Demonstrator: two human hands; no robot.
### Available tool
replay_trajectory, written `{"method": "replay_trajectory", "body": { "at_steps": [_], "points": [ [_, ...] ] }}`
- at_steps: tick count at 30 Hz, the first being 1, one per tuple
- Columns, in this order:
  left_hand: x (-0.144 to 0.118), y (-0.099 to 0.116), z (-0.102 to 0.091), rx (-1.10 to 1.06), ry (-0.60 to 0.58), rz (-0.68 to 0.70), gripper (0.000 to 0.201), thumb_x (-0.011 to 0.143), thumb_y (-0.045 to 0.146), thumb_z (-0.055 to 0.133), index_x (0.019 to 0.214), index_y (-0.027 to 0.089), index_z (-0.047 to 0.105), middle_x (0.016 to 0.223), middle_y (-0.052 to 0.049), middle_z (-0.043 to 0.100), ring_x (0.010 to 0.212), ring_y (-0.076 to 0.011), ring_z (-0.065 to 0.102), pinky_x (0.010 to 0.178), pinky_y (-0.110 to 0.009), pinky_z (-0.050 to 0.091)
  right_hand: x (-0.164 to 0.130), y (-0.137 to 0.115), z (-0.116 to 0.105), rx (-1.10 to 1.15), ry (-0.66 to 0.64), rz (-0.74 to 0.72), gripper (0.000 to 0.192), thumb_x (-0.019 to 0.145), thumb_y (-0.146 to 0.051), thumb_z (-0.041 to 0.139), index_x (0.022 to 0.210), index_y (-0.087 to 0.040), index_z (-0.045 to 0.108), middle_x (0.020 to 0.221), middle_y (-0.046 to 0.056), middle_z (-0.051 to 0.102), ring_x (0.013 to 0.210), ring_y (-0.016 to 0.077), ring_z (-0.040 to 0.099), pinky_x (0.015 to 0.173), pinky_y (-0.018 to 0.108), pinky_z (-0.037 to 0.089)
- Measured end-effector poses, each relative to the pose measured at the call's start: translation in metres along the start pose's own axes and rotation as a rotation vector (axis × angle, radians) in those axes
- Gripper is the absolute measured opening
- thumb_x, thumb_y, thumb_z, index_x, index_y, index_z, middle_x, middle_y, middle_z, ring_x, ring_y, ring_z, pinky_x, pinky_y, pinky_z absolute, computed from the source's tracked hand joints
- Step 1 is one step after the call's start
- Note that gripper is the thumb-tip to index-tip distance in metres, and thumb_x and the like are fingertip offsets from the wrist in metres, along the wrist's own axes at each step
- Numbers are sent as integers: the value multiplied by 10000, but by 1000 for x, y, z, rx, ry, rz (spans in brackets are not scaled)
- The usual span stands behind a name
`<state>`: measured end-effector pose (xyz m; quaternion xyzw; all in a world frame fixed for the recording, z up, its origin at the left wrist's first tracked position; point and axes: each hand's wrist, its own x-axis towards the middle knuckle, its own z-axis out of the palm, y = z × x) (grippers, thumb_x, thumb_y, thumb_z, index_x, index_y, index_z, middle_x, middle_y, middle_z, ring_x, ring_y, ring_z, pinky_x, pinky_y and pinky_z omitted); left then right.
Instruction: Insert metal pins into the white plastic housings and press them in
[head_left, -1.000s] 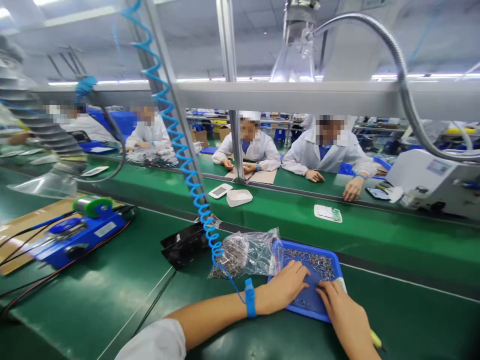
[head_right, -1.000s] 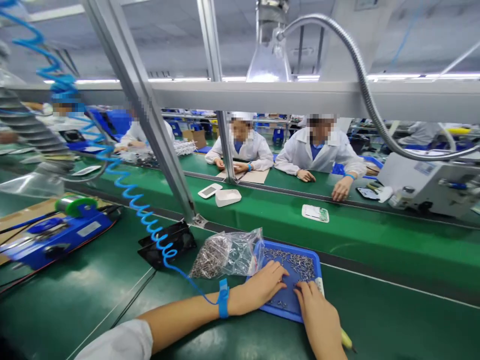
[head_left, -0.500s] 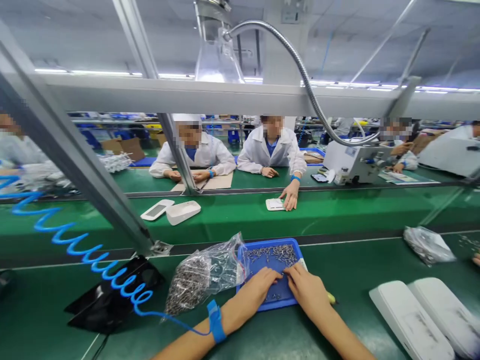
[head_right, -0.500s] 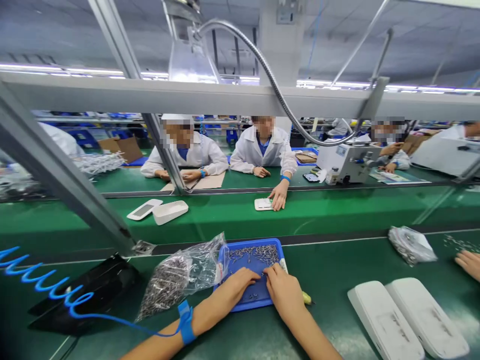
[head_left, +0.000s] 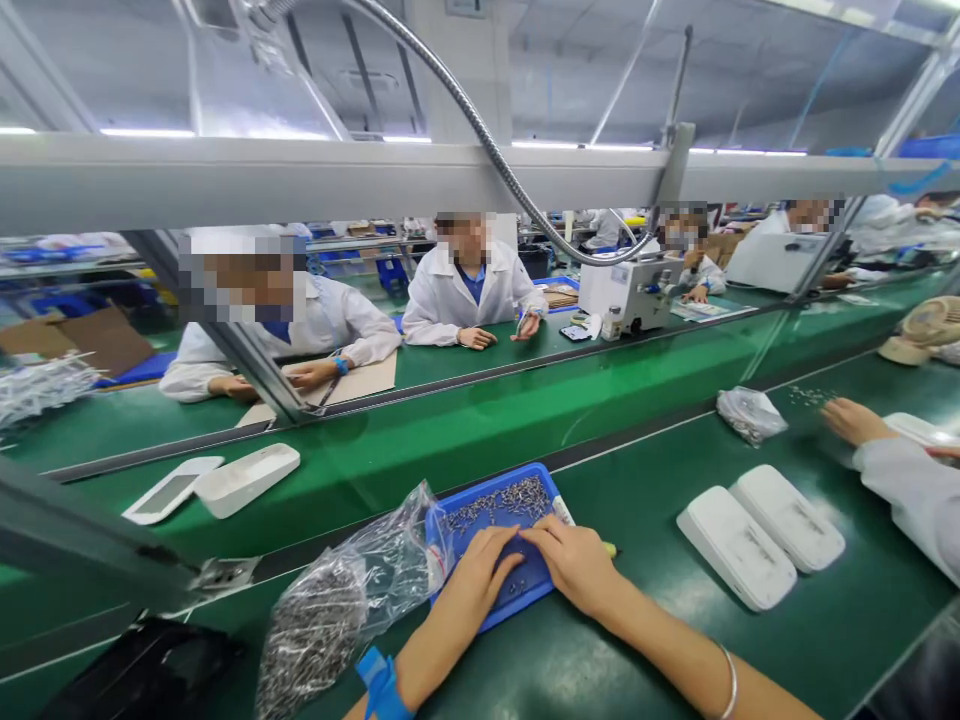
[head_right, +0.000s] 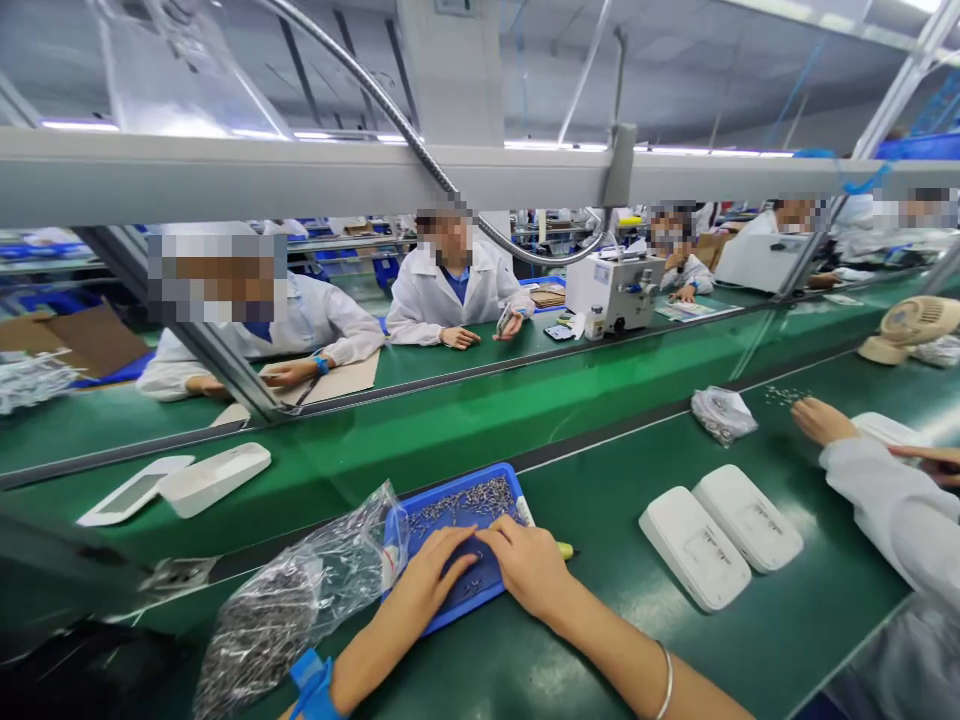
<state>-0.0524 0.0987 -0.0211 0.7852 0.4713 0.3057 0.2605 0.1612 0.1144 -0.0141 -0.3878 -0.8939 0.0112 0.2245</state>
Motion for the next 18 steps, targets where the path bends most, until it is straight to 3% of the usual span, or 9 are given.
{"method": "replay_trajectory", "body": {
  "at_steps": [7,15,18],
  "points": [
    [8,10,-15,-88,-82,-93,276,968,384,530,1002,237,761,951,-23,751,892,-183,702,845,-293,559,-1,-4,-3,39,102,-179,382,985,-160,402,1308,-255,580,1044,18,708,749,133,669,616,243,518],
    [10,18,-20,-154,-66,-171,260,909,409,581,974,231,760,924,-15,753,855,-182,698,800,-275,551,-1,-5,-3,24,127,-152,416,996,-187,411,1386,-264,533,1023,24,702,719,122,651,609,233,508],
    [10,19,-18,-146,-61,-149,254,904,411,586,953,224,751,890,-17,739,816,-177,690,791,-278,555,0,-6,-3,35,152,-142,362,1011,-212,412,1328,-272,575,990,10,701,724,121,657,604,230,498]
  ]
}}
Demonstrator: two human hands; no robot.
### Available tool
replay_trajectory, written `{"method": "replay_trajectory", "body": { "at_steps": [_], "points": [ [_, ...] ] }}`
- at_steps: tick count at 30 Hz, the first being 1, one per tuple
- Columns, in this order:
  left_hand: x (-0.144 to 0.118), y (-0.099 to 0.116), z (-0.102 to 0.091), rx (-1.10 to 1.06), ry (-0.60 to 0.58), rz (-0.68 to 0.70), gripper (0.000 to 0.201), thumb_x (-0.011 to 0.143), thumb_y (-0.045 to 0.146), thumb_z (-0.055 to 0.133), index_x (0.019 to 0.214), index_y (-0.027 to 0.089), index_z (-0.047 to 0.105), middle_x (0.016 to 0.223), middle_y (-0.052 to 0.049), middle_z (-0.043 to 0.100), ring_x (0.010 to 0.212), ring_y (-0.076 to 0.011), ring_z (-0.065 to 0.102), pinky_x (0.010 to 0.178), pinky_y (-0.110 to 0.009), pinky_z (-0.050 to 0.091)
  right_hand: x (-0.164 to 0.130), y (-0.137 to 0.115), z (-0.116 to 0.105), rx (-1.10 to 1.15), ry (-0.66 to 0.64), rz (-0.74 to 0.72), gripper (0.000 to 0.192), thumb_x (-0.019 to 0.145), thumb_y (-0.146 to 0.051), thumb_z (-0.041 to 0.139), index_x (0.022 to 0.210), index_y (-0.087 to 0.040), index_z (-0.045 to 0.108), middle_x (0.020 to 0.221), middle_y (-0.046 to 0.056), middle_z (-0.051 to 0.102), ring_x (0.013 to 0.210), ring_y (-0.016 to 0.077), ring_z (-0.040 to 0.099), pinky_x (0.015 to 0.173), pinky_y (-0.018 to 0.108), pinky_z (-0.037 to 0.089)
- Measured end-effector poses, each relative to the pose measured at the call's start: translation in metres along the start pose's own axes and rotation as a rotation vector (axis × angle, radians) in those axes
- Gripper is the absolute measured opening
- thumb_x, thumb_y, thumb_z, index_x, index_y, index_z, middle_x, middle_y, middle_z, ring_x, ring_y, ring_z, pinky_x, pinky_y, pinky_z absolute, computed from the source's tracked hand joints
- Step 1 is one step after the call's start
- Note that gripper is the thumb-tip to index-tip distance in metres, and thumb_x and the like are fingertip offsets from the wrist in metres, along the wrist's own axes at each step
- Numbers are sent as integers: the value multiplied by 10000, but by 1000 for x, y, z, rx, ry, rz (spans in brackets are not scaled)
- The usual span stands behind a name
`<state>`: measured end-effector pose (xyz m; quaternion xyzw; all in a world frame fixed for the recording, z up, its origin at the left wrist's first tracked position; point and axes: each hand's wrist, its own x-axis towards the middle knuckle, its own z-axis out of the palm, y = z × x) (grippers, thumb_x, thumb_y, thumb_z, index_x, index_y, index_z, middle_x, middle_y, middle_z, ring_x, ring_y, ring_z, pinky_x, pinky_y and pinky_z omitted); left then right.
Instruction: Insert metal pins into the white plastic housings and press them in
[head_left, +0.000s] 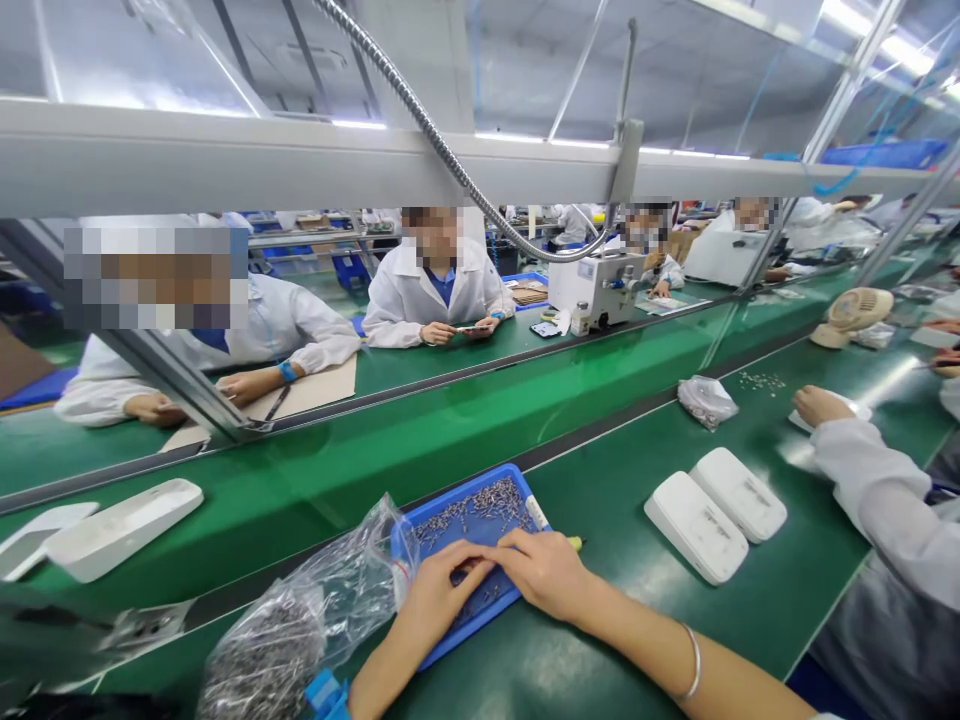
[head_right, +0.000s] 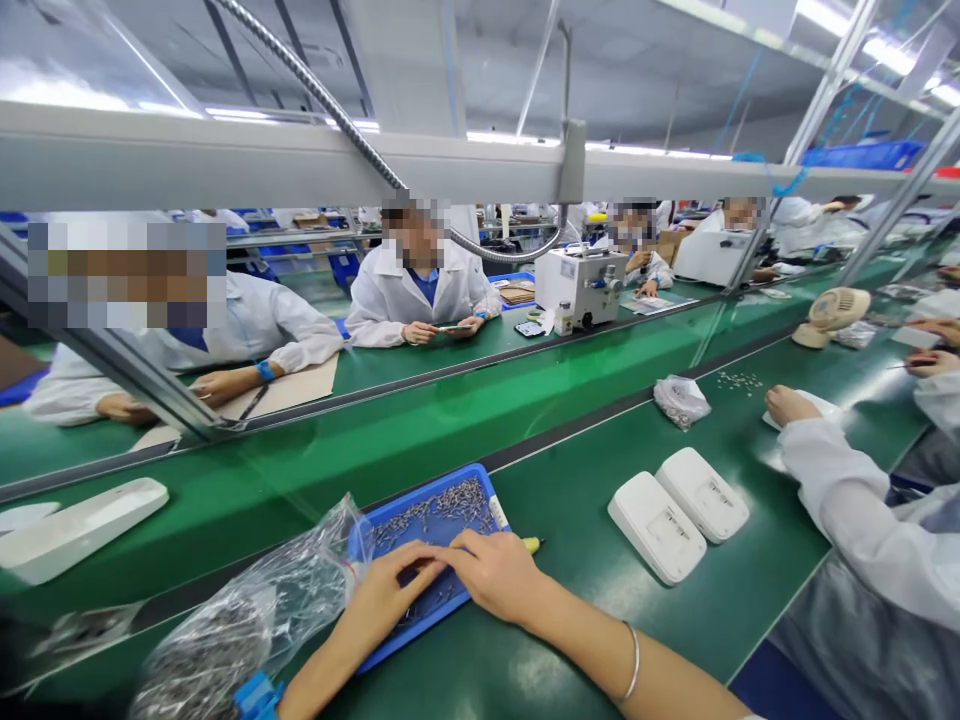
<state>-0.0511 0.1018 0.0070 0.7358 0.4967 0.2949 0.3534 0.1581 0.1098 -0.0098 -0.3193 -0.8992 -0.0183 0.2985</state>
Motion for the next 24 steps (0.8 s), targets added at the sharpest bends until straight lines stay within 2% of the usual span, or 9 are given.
{"method": "replay_trajectory", "body": {
  "at_steps": [3,8,14,19,24],
  "points": [
    [-1,-2,2,4,8,40,251,909,427,592,958,228,737,877,-15,719,806,-170,687,795,-279,557,2,-1,0,0,2,28,282,1031,-264,410,1201,-254,634,921,7,685,721,114,652,605,223,478],
    [-2,-9,6,-14,16,93,300,936,498,576,960,229,708,890,-16,698,806,-163,680,793,-277,561,3,-2,1,-56,-103,60,217,1019,-256,412,1009,-204,622,907,16,677,721,123,647,600,235,441],
    [-2,-20,6,41,-53,142,288,985,478,522,1010,229,665,931,-27,672,870,-169,658,839,-286,542,3,-1,7,-89,-221,25,116,982,-269,484,1034,-216,574,920,-1,691,738,144,668,583,257,416],
    [-3,-25,10,82,-115,204,342,977,539,515,975,222,643,933,-24,655,875,-170,645,830,-279,541,3,-1,7,-26,-287,122,176,1003,-348,468,1049,-217,577,927,6,720,804,169,703,650,271,446],
    [-4,-18,14,105,-79,241,406,1024,536,400,923,220,634,880,-20,629,852,-160,629,831,-266,538,6,-3,1,-9,-330,161,241,999,-422,462,1061,-230,593,940,11,728,833,169,703,668,254,450]
  ]
}}
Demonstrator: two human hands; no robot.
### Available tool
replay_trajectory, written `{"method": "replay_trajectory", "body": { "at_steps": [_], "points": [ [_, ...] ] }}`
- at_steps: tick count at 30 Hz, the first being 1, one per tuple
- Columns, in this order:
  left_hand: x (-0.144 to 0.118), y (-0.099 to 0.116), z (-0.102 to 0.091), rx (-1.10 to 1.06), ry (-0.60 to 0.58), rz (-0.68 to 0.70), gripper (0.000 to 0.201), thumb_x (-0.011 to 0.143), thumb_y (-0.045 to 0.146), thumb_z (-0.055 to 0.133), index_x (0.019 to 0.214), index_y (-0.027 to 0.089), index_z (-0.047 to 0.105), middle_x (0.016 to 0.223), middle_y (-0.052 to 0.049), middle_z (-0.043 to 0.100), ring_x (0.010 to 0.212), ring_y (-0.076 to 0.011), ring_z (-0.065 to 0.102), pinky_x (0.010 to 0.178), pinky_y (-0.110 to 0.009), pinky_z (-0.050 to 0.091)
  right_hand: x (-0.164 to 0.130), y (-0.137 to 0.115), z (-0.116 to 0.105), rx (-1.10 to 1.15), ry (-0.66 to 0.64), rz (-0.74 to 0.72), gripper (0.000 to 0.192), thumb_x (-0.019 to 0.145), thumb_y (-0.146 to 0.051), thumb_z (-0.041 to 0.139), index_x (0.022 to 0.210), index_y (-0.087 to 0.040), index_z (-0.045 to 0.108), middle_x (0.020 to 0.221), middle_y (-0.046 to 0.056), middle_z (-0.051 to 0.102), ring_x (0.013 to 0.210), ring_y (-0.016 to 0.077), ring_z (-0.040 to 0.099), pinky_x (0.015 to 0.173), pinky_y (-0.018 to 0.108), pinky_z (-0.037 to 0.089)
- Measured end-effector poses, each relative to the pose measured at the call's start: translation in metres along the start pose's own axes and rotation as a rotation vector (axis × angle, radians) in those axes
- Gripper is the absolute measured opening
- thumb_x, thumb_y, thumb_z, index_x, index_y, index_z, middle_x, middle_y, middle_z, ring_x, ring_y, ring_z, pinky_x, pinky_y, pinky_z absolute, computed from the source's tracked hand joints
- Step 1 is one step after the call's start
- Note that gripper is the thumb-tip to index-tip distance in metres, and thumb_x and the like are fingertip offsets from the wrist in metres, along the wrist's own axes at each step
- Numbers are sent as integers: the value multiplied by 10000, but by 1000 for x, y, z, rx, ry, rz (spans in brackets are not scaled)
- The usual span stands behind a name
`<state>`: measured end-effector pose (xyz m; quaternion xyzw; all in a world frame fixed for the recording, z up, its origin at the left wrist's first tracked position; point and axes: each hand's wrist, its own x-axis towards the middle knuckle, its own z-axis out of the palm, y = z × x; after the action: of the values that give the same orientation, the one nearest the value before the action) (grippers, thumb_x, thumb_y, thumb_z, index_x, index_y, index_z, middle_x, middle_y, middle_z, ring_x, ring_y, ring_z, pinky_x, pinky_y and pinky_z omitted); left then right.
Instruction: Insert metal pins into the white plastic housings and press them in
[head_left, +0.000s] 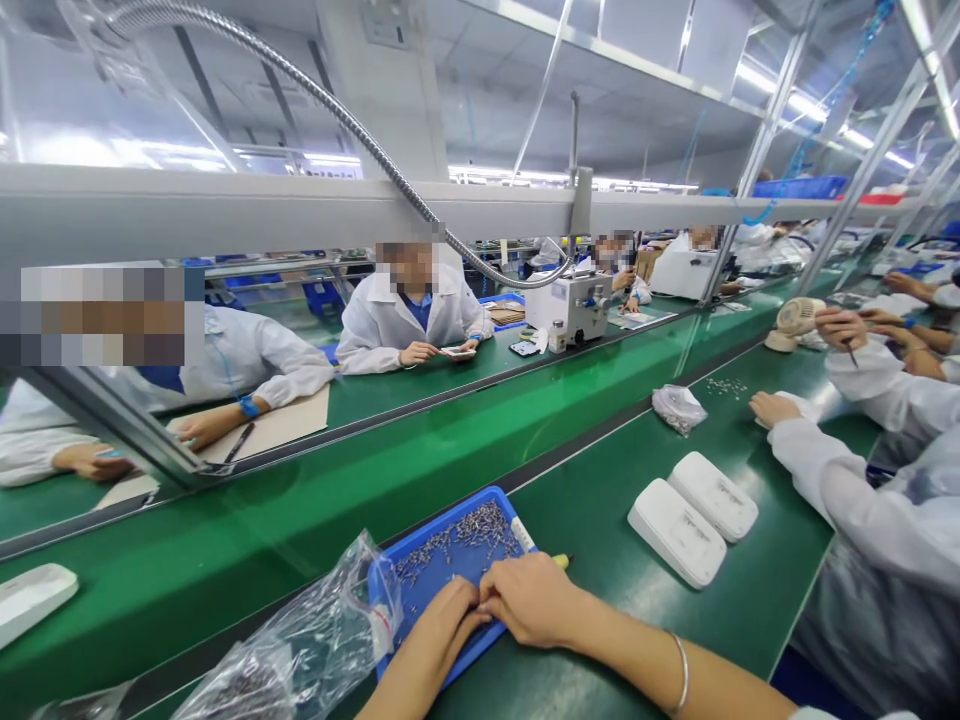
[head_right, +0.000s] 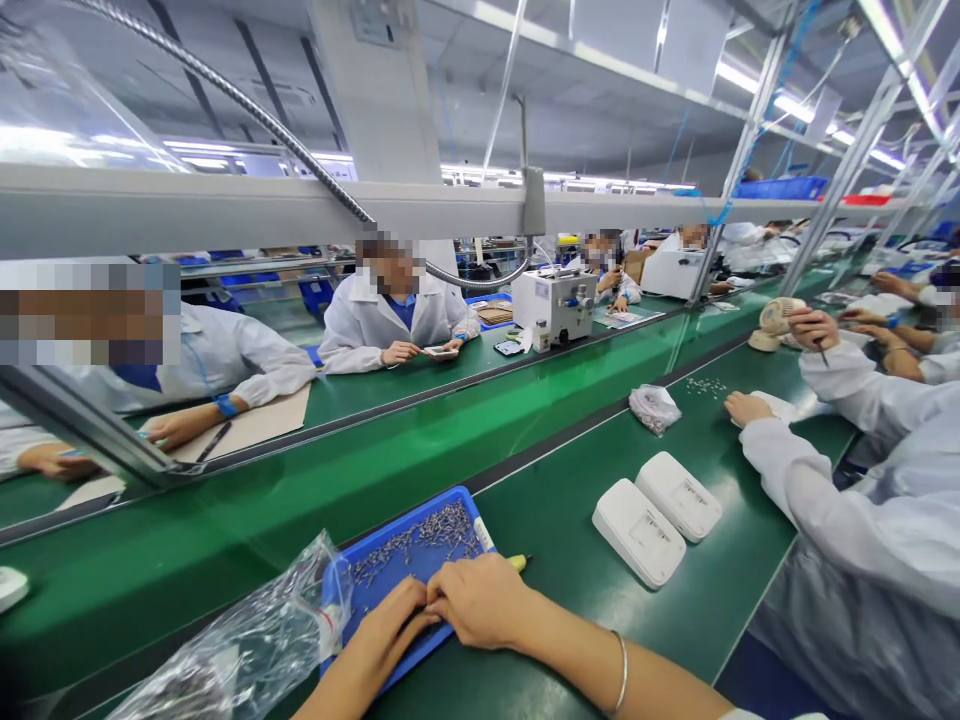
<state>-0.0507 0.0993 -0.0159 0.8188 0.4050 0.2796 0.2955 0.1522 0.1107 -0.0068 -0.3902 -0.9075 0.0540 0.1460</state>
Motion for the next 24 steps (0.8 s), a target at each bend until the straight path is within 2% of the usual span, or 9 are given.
{"method": "replay_trajectory", "body": {
  "at_steps": [5,10,12,14,16,20,24],
  "points": [
    [0,-1,-3,62,-18,-3,381,1042,473,367,1037,231,662,957,-49,672,913,-180,659,888,-302,561,0,-4,-10,47,-7,22,282,994,-457,448,1072,-227,591,978,25,731,857,179,701,702,273,464],
    [-11,-35,3,192,-10,124,356,1036,420,398,1271,294,633,1210,-43,707,1147,-213,669,1053,-335,524,2,-4,-4,62,33,29,273,929,-433,499,1076,-222,589,862,-5,735,773,180,709,658,276,470],
    [-15,-51,7,258,20,159,355,1026,431,420,1271,310,648,1231,-27,712,1154,-217,678,1046,-325,531,3,-3,1,55,54,24,285,917,-441,508,1078,-222,593,837,-17,736,754,178,714,634,272,470],
    [-17,-57,8,312,78,183,358,1011,464,445,1238,313,677,1208,-20,727,1123,-222,699,1018,-321,548,4,-2,4,47,73,24,291,913,-450,518,1077,-223,597,835,-23,741,756,176,720,613,268,468],
    [-15,-52,7,331,131,190,372,1007,492,441,1198,306,700,1165,-19,744,1071,-220,722,991,-314,562,5,-1,5,35,81,14,293,922,-461,515,1076,-227,605,871,-22,750,780,173,728,602,268,468],
    [-9,-18,-2,297,142,139,414,1031,489,381,1073,266,728,1027,-28,773,898,-172,757,867,-233,606,5,1,2,31,52,-20,318,952,-491,494,1091,-235,623,958,-18,758,831,167,734,620,275,472],
    [-6,0,-6,355,262,232,450,1033,513,372,973,230,715,917,-17,773,811,-155,758,775,-204,618,5,0,-5,51,-2,-5,376,966,-519,471,1179,-243,611,999,-10,759,872,168,726,631,265,464]
  ]
}}
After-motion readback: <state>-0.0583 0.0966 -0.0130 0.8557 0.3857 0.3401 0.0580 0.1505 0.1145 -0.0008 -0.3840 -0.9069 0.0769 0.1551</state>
